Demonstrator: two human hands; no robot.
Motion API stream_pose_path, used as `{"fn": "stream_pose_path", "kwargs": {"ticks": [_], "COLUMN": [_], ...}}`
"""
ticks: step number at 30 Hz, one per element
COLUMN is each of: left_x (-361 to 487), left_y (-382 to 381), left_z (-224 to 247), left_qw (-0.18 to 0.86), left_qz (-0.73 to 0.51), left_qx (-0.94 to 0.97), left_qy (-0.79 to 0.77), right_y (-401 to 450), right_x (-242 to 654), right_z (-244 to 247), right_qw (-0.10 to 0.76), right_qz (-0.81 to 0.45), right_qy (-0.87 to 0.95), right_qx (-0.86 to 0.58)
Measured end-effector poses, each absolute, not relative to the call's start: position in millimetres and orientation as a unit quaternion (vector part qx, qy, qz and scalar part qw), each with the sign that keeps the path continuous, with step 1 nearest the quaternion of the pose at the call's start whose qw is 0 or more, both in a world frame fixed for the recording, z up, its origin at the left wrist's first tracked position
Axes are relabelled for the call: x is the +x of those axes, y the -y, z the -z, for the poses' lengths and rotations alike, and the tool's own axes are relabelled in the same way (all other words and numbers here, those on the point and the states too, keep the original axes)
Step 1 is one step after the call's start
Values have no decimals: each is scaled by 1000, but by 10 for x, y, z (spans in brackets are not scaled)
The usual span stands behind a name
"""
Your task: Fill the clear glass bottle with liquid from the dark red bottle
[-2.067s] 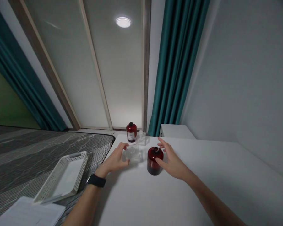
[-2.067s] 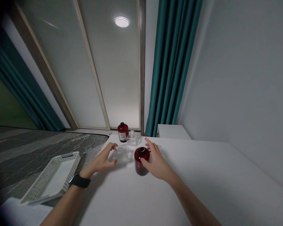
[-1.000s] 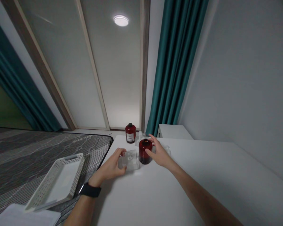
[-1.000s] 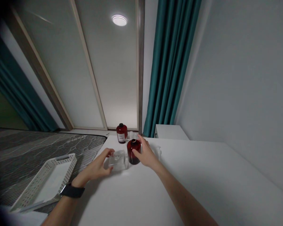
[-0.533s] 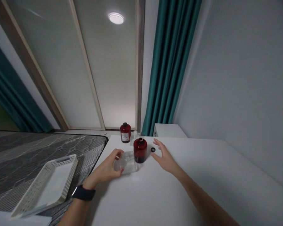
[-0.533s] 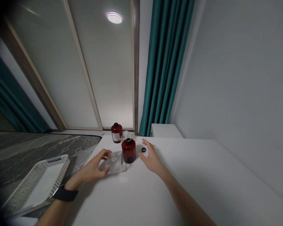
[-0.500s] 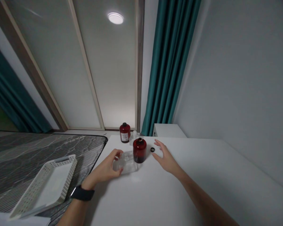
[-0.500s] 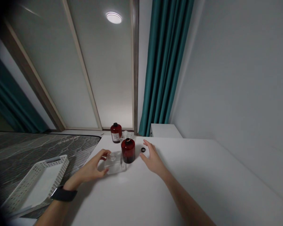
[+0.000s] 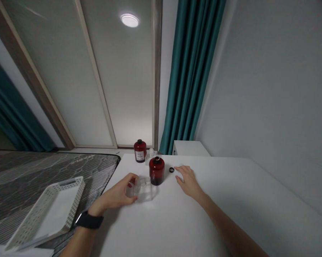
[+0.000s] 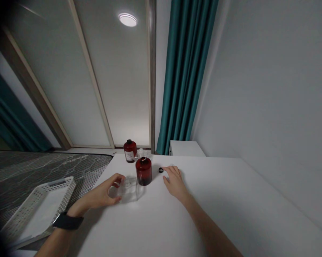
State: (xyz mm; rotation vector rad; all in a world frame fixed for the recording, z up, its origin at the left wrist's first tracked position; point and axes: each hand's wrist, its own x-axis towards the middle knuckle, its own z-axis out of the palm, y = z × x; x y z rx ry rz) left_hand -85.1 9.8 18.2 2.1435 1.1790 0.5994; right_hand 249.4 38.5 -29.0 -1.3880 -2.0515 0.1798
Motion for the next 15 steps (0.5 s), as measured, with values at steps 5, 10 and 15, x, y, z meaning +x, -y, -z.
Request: {"fn": "stream_pose_path", "kwargs": {"ticks": [5,10,15], "left_x": [-881,-938,-950], "left_y": [-128,-190,-225], "left_z": [-159,-121,-95], "left_qw": [264,199,168], "left_qz": [-249,-271,-267], "left_qx": [810,806,798], "left_qy": [-460,-487,-513], "right_y": [-596,-738,-773], "right_x": [2363,2303,2297], "right_z": [297,331,348], "right_qw": [275,245,235], "right_qz": [-30,-3,4], "right_qy": [781,777,782], "right_qx": [-560,-579,-577]}}
